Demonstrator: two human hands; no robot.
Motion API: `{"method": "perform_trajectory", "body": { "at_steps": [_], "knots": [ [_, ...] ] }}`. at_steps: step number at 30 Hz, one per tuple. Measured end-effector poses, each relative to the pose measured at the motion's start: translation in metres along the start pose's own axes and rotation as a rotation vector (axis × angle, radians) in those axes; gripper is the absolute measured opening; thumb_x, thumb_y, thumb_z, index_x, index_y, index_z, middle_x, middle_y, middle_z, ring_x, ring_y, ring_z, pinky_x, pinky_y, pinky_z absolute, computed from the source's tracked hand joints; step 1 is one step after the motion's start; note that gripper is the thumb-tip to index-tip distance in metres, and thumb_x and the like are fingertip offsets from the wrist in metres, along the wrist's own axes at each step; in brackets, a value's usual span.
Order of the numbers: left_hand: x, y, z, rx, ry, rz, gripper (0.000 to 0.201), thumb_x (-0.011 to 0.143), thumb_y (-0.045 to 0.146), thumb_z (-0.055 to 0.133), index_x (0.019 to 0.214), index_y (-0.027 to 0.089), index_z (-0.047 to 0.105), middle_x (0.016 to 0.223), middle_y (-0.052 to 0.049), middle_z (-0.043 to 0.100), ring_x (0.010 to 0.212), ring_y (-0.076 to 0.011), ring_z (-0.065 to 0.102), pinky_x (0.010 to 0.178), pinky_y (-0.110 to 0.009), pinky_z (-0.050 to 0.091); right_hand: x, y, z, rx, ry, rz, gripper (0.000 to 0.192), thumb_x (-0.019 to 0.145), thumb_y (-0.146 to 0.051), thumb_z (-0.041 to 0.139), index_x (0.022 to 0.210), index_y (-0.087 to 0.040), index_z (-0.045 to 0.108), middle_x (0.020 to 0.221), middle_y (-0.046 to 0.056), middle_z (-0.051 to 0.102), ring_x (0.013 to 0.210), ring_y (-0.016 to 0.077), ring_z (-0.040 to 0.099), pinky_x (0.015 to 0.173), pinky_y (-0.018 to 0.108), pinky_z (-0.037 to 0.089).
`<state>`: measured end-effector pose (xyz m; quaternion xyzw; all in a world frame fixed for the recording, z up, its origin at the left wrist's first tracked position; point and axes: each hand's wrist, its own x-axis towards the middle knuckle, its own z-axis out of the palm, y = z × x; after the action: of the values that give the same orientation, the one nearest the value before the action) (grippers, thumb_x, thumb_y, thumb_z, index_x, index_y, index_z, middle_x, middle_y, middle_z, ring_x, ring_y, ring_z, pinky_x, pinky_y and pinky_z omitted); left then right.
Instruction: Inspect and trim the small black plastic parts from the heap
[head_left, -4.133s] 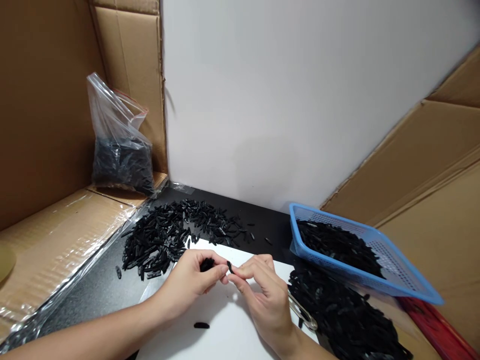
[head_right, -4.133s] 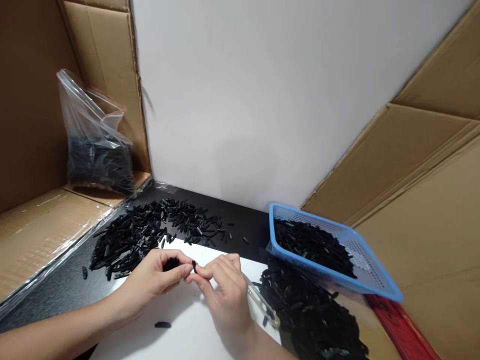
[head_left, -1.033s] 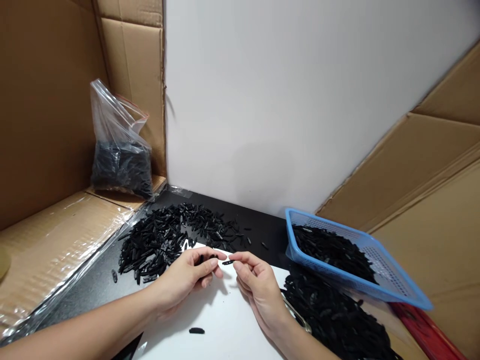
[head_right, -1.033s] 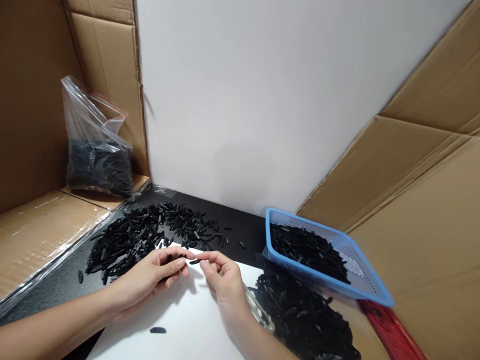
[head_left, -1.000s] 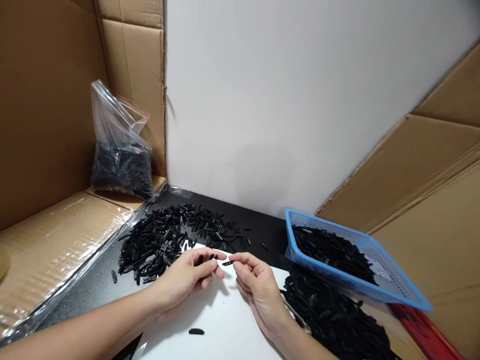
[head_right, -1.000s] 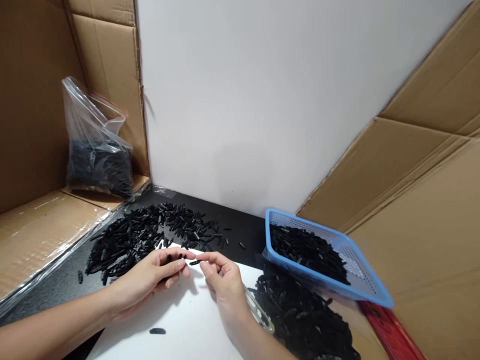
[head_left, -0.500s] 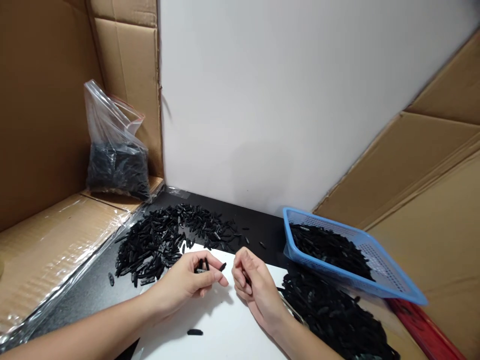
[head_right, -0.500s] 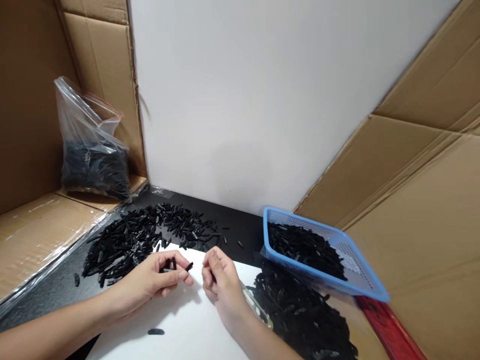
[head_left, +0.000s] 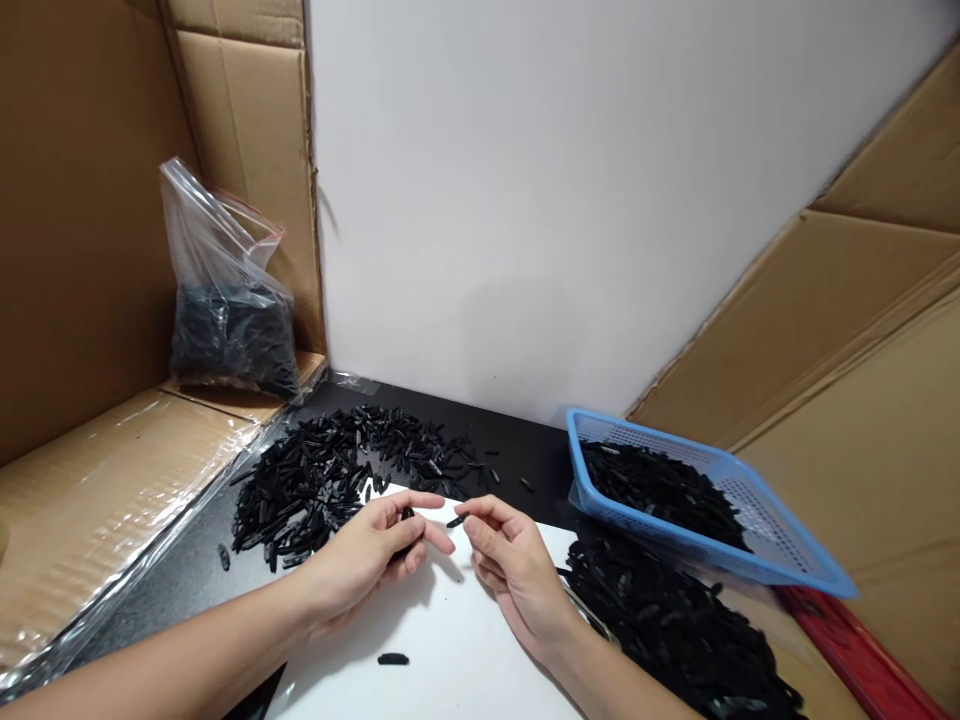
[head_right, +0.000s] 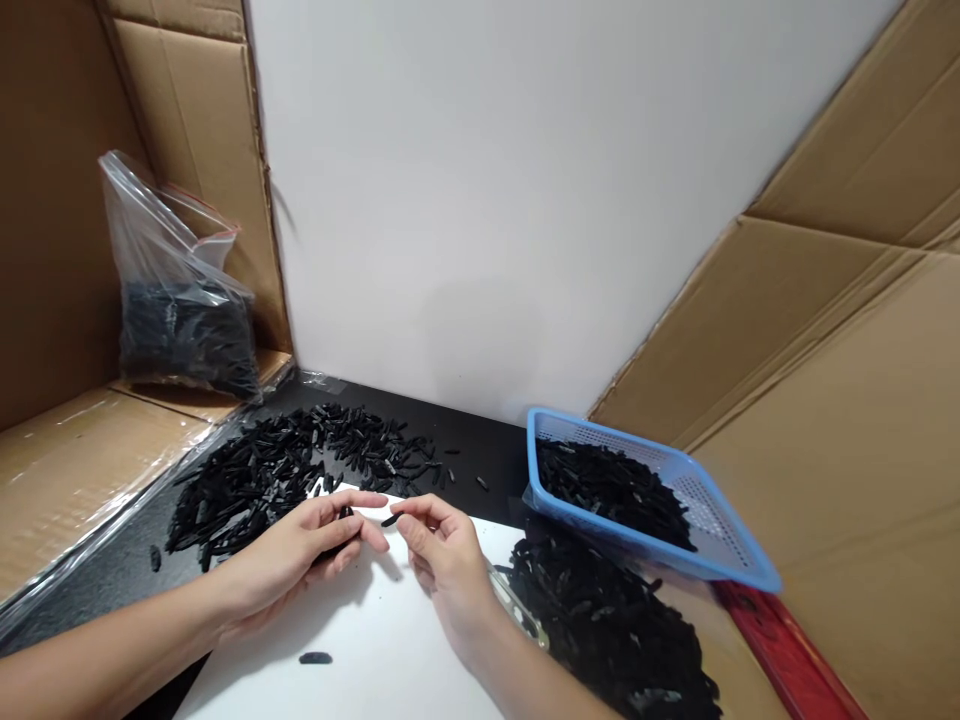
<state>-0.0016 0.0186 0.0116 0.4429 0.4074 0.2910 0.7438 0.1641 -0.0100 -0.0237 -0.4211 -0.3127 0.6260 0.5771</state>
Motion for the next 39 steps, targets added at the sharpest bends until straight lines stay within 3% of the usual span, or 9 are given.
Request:
{"method": "perform_trajectory", "body": {
  "at_steps": [7, 11, 18, 21, 25, 30, 35, 39],
  "knots": [
    [-0.001, -0.001, 0.000, 0.067, -0.045, 0.057, 0.031, 0.072, 0.041, 0.075, 0.078, 0.014, 0.062, 0.070, 0.000, 0.065, 0.051, -0.0059, 0.033, 0.050, -0.023, 0.018, 0.000, 0.001, -0.003, 0.051, -0.015, 0.035, 0.038, 0.057, -0.037, 0.088, 0.081, -0.015, 0.069, 0.046, -0.012, 0.035, 0.040, 0.0022, 0.016, 0.040, 0.021, 0.008],
    [0.001, -0.003, -0.002, 0.103, 0.000, 0.064, 0.040, 0.069, 0.045, 0.076, 0.093, 0.013, 0.071, 0.069, 0.000, 0.065, 0.054, -0.0073, 0.036, 0.054, -0.022, 0.023, 0.000, 0.001, -0.004, 0.077, -0.053, 0.032, 0.034, 0.065, -0.040, 0.083, 0.077, -0.017, 0.062, 0.045, -0.010, 0.042, 0.039, 0.0025, 0.017, 0.039, 0.020, 0.008],
    [0.001, -0.006, -0.002, 0.094, 0.022, 0.025, 0.047, 0.068, 0.033, 0.075, 0.112, 0.016, 0.069, 0.076, 0.001, 0.065, 0.060, -0.0090, 0.043, 0.060, -0.023, 0.029, 0.001, 0.004, 0.000, 0.022, -0.066, 0.031, 0.046, 0.074, -0.052, 0.073, 0.063, -0.019, 0.043, 0.050, -0.007, 0.051, 0.037, 0.0017, 0.020, 0.036, 0.017, 0.009],
    [-0.001, -0.005, 0.000, 0.103, 0.009, 0.038, 0.050, 0.070, 0.029, 0.072, 0.117, 0.016, 0.064, 0.075, 0.002, 0.064, 0.060, -0.0094, 0.044, 0.059, -0.024, 0.028, 0.000, 0.004, 0.002, -0.010, -0.082, 0.022, 0.039, 0.069, -0.042, 0.079, 0.072, -0.020, 0.047, 0.051, -0.008, 0.053, 0.037, 0.0018, 0.022, 0.037, 0.016, 0.012],
    [-0.002, -0.007, 0.000, 0.147, -0.010, 0.086, 0.047, 0.074, 0.030, 0.070, 0.118, 0.018, 0.058, 0.074, 0.003, 0.064, 0.059, -0.0098, 0.045, 0.056, -0.024, 0.028, -0.003, 0.002, 0.005, -0.002, -0.105, 0.004, 0.027, 0.073, -0.034, 0.074, 0.087, -0.019, 0.057, 0.059, -0.004, 0.059, 0.040, 0.0040, 0.028, 0.037, 0.016, 0.014],
    [-0.003, -0.008, -0.001, 0.235, -0.046, 0.143, 0.038, 0.078, 0.035, 0.067, 0.111, 0.020, 0.056, 0.076, 0.002, 0.066, 0.059, -0.0106, 0.046, 0.055, -0.024, 0.029, -0.005, 0.005, 0.005, -0.019, -0.136, 0.036, 0.029, 0.077, -0.044, 0.070, 0.085, -0.017, 0.062, 0.049, -0.010, 0.042, 0.038, 0.0028, 0.014, 0.035, 0.017, 0.009],
    [-0.001, -0.010, -0.001, 0.216, -0.050, 0.168, 0.036, 0.076, 0.039, 0.070, 0.101, 0.020, 0.053, 0.069, 0.003, 0.065, 0.054, -0.0094, 0.044, 0.051, -0.023, 0.026, -0.004, 0.011, 0.002, -0.144, -0.126, -0.019, 0.032, 0.073, -0.043, 0.077, 0.073, -0.015, 0.062, 0.052, -0.005, 0.053, 0.038, 0.0026, 0.023, 0.036, 0.019, 0.011],
    [0.005, -0.010, -0.003, 0.139, -0.034, 0.157, 0.030, 0.076, 0.042, 0.070, 0.084, 0.017, 0.055, 0.062, 0.002, 0.065, 0.049, -0.0070, 0.037, 0.049, -0.022, 0.020, -0.004, 0.008, 0.001, -0.083, -0.081, 0.000, 0.033, 0.066, -0.043, 0.082, 0.078, -0.015, 0.069, 0.045, -0.011, 0.036, 0.038, 0.0029, 0.017, 0.037, 0.020, 0.008]
  ]
}}
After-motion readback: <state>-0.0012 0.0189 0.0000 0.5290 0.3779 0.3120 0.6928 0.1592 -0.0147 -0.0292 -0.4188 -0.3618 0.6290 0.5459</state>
